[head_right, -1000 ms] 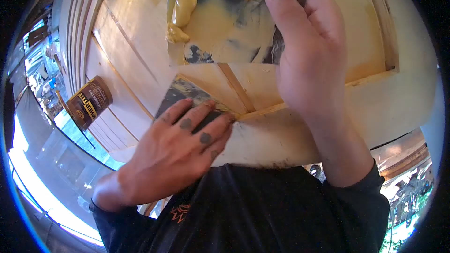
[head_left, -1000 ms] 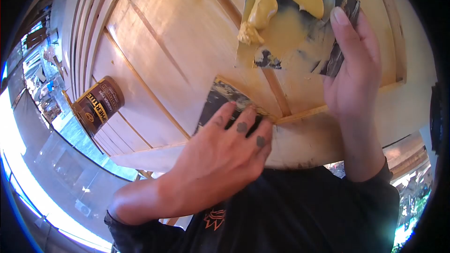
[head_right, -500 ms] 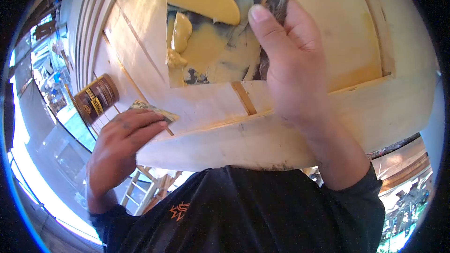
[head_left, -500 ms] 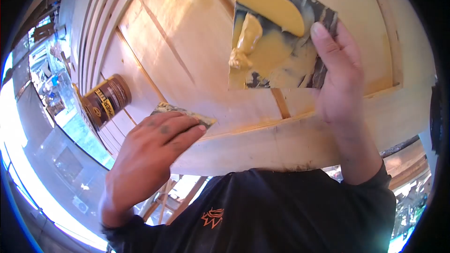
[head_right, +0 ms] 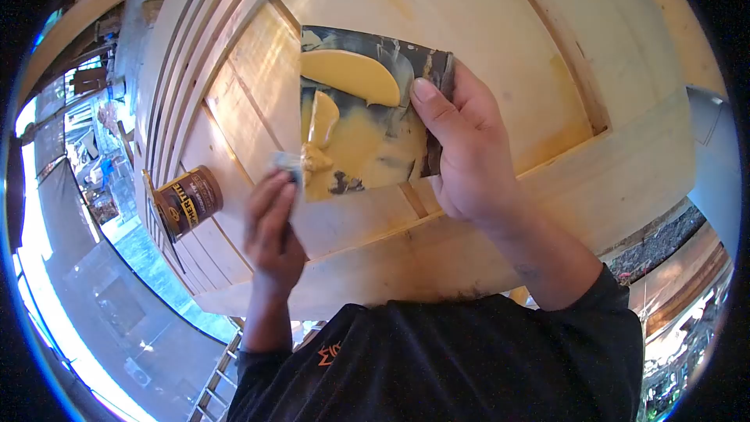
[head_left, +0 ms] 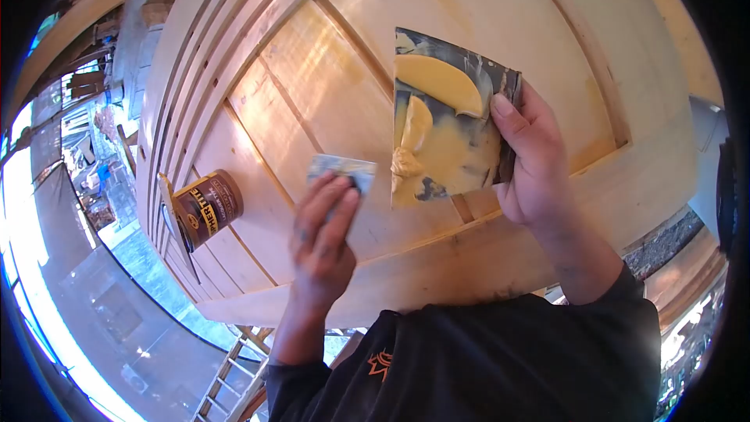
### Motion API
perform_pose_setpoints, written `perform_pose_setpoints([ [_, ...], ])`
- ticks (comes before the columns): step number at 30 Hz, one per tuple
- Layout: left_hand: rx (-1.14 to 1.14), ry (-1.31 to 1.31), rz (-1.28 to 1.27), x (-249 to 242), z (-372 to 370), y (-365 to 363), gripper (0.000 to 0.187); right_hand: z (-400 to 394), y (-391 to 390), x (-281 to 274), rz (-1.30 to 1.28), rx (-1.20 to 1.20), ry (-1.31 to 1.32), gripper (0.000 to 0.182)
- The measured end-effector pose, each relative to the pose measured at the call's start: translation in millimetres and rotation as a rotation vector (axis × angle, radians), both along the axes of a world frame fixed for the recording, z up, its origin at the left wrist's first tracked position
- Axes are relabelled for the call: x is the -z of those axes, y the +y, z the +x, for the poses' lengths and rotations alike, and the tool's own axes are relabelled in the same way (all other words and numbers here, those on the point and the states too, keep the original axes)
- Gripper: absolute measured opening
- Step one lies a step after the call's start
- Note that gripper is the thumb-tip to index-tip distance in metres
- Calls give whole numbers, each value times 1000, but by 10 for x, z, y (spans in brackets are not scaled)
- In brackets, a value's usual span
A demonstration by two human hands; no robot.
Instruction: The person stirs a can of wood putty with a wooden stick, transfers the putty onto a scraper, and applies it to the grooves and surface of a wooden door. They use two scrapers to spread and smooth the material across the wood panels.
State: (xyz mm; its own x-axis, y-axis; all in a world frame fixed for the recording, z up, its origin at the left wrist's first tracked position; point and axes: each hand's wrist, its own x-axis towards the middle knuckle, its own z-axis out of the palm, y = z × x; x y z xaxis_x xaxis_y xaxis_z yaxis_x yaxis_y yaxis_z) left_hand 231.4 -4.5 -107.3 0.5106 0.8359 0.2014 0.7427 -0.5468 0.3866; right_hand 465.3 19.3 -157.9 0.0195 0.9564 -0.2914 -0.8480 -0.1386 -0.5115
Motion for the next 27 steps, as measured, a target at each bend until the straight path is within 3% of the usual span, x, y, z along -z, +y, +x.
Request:
perform_pose_setpoints([
  [1,-64,-76,26,-95,-24,21,42,-24,-15,-3,27,26,-59,25],
  [3,2,14,31,-455,30,100,37,-54,-34,21,44,43,-236,23],
  [7,194,429,-58,-853,219,182,33,-87,-45,22,99,47,-384,20],
  [15,290,553,-91,-767,339,242,36,-95,-77,13,133,50,-470,19],
  [18,319,505,-454,-765,315,254,39,-84,-79,26,129,92,-565,18],
  [22,143,315,-545,-793,113,119,47,40,-58,90,76,80,-722,17],
  [25,192,443,-632,-710,-6,-81,49,-50,-24,170,89,130,-569,18],
  [27,226,495,-665,-645,-28,-203,52,-33,-49,198,98,34,-508,23],
])
